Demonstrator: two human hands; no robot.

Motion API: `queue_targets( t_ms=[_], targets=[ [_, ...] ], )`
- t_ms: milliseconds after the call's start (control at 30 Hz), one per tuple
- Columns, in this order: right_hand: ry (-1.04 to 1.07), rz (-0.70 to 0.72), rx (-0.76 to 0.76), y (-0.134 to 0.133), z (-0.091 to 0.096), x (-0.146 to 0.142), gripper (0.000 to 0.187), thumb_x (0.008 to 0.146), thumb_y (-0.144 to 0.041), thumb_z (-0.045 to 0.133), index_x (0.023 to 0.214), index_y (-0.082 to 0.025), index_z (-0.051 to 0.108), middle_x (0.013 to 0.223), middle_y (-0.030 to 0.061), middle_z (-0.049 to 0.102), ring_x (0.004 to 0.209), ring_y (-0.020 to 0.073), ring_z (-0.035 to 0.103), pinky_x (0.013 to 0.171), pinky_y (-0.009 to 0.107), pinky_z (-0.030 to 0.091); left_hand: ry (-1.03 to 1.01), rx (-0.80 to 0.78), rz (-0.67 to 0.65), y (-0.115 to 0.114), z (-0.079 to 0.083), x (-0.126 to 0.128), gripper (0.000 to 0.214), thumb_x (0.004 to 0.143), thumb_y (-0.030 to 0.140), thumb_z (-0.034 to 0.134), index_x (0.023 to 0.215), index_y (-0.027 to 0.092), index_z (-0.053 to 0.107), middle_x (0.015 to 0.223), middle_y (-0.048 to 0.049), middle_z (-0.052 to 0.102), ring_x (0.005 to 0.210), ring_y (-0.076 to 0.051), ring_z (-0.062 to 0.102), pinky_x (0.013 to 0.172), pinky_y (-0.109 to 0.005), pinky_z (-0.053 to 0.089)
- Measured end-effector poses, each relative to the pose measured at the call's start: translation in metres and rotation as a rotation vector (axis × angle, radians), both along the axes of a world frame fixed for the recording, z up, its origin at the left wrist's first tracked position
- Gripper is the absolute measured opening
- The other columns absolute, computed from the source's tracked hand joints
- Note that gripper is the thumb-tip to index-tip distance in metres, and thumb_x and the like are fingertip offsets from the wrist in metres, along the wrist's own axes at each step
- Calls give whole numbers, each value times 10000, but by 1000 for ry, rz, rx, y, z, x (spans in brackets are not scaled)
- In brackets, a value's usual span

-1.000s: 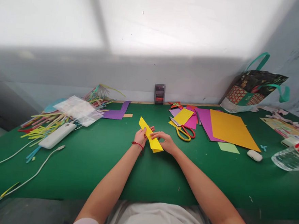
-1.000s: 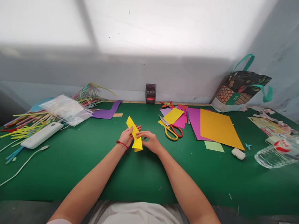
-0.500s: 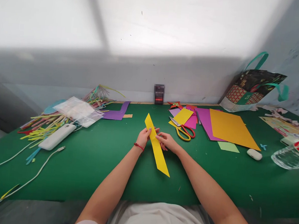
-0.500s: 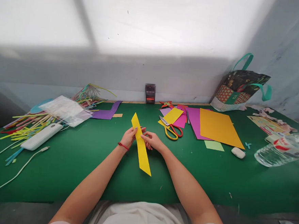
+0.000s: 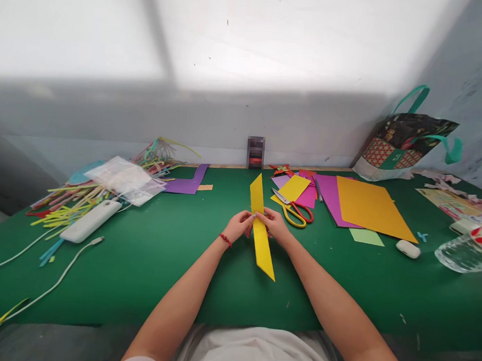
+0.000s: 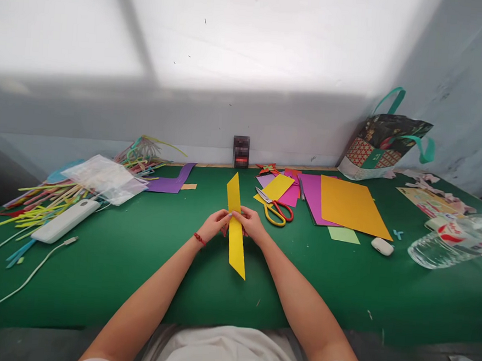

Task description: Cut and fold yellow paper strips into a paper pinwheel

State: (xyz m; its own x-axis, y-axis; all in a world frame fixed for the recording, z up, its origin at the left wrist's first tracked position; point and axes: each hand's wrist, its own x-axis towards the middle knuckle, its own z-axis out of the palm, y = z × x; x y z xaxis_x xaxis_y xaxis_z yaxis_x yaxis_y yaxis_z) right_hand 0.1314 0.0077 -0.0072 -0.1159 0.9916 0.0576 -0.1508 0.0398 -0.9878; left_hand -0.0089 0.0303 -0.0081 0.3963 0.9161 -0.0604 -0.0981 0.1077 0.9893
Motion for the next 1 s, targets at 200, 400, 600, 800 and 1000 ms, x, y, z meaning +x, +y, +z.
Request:
queue_targets(
  t_ms=[200, 400, 600, 800, 1000],
  targets=[
    [36, 34, -25, 1, -4, 0, 419, 658, -505, 650, 898, -163, 614, 473, -31, 547, 320, 91, 439, 255, 205, 270, -4, -14, -89, -2, -2, 0, 220, 686, 322, 699, 791, 169, 581, 589, -21, 647, 481, -163, 607, 438, -235, 444],
    [69, 201, -32, 1, -3, 3, 587, 730, -497, 603, 1195, -152, 511, 468, -46, 555, 278, 67, 419, 246, 170, 281, -8, -11, -128, 3, -7, -3, 463, 662, 375, 715, 1027, 125, 577, 584, -12, 639, 447, -146, 581, 415, -222, 422],
    [145, 317, -64, 1, -3, 10, 682, 754, -422, 622, 1338, -195, 354, 604, -22, 629, 323, 69, 491, 285, 159, 360, -16, -26, -151, 1, -9, -3, 642, 645, 430, 716, 1166, 105, 531, 685, -48, 664, 518, -155, 613, 446, -223, 437],
    [167, 383, -57, 0, -2, 14, 664, 758, -404, 635, 1327, -180, 376, 594, -13, 636, 321, 55, 474, 283, 141, 337, -41, 5, -136, -1, -5, -3, 558, 636, 430, 718, 1072, 112, 577, 542, 30, 575, 372, -61, 470, 363, -176, 350],
    [188, 449, -80, -2, 3, 16, 701, 731, -403, 666, 1325, -169, 378, 659, 9, 665, 322, 50, 486, 282, 136, 344, -54, -60, -290, -2, -3, -7, 590, 629, 443, 724, 1086, 104, 566, 618, -5, 620, 413, -68, 511, 389, -181, 379]
  ],
)
